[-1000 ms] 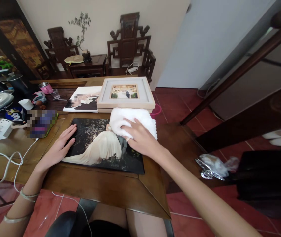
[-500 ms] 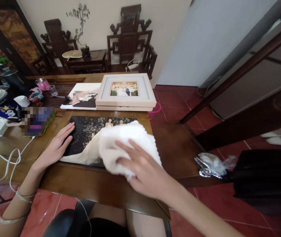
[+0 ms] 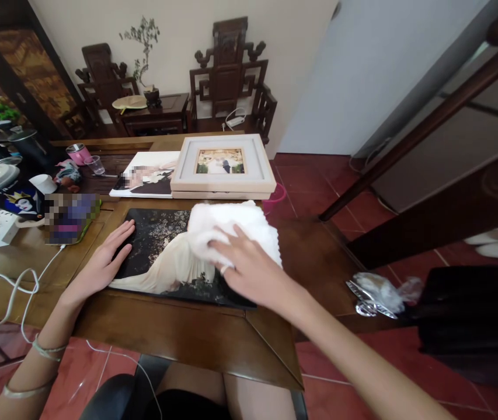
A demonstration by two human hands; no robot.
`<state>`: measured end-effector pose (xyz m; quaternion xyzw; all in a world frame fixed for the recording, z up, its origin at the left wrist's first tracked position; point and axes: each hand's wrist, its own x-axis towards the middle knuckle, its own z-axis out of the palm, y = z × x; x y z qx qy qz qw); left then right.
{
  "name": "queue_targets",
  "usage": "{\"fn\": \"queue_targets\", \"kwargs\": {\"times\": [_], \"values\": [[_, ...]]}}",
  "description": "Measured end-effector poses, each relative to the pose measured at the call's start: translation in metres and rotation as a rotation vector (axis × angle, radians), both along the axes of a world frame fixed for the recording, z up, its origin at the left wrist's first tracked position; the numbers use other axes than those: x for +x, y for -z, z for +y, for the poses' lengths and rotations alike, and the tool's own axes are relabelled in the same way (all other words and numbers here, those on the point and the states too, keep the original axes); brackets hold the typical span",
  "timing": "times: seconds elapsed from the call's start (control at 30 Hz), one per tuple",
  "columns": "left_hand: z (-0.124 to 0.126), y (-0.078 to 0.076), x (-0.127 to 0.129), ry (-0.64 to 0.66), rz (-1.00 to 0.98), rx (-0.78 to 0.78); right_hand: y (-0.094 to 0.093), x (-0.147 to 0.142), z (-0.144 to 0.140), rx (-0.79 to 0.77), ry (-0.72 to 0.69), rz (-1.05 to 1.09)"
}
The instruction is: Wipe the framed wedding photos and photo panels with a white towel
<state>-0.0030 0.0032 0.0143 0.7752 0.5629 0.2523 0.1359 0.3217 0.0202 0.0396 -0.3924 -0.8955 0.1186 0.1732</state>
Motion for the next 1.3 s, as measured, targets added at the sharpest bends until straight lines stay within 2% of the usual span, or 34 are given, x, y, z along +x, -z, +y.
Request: {"fn": "queue_targets", "kwargs": {"times": [0.17, 0.27, 0.37, 0.6, 0.7, 0.77, 0.83, 1.0, 1.07, 1.17, 1.3], "values": [[0.000, 0.000, 0.000, -0.008, 0.008, -0.008, 0.010, 0.005, -0.074, 0.056, -0.214, 0.063], [0.000, 0.001, 0.000, -0.006, 0.011, -0.009, 0.011, 0.006, -0.092, 0.014, -0.288, 0.053], [-0.001, 0.000, 0.000, -0.005, 0.007, -0.012, 0.007, 0.002, -0.078, -0.022, -0.283, 0.046], [-0.001, 0.001, -0.002, 0.011, 0.012, -0.014, 0.003, -0.018, 0.021, 0.014, -0.138, 0.021], [-0.001, 0.002, -0.003, 0.009, 0.010, -0.008, 0.004, -0.029, 0.044, 0.014, -0.059, -0.008], [-0.001, 0.002, -0.003, 0.010, 0.009, -0.008, 0.006, -0.034, 0.039, 0.014, -0.032, -0.013], [-0.002, 0.003, -0.004, 0.014, 0.008, -0.009, 0.009, -0.038, 0.018, 0.006, -0.072, -0.012], [-0.002, 0.005, -0.004, 0.015, -0.001, -0.005, 0.008, -0.041, -0.055, -0.078, -0.307, -0.013], [-0.003, 0.005, -0.004, 0.018, 0.005, -0.009, 0.005, -0.042, -0.070, -0.110, -0.397, -0.018], [-0.003, 0.005, -0.004, 0.022, 0.011, -0.014, 0.002, -0.046, -0.063, -0.135, -0.432, -0.027], [-0.002, 0.006, -0.005, 0.033, 0.006, -0.006, 0.002, -0.058, -0.012, -0.097, -0.325, -0.079]]}}
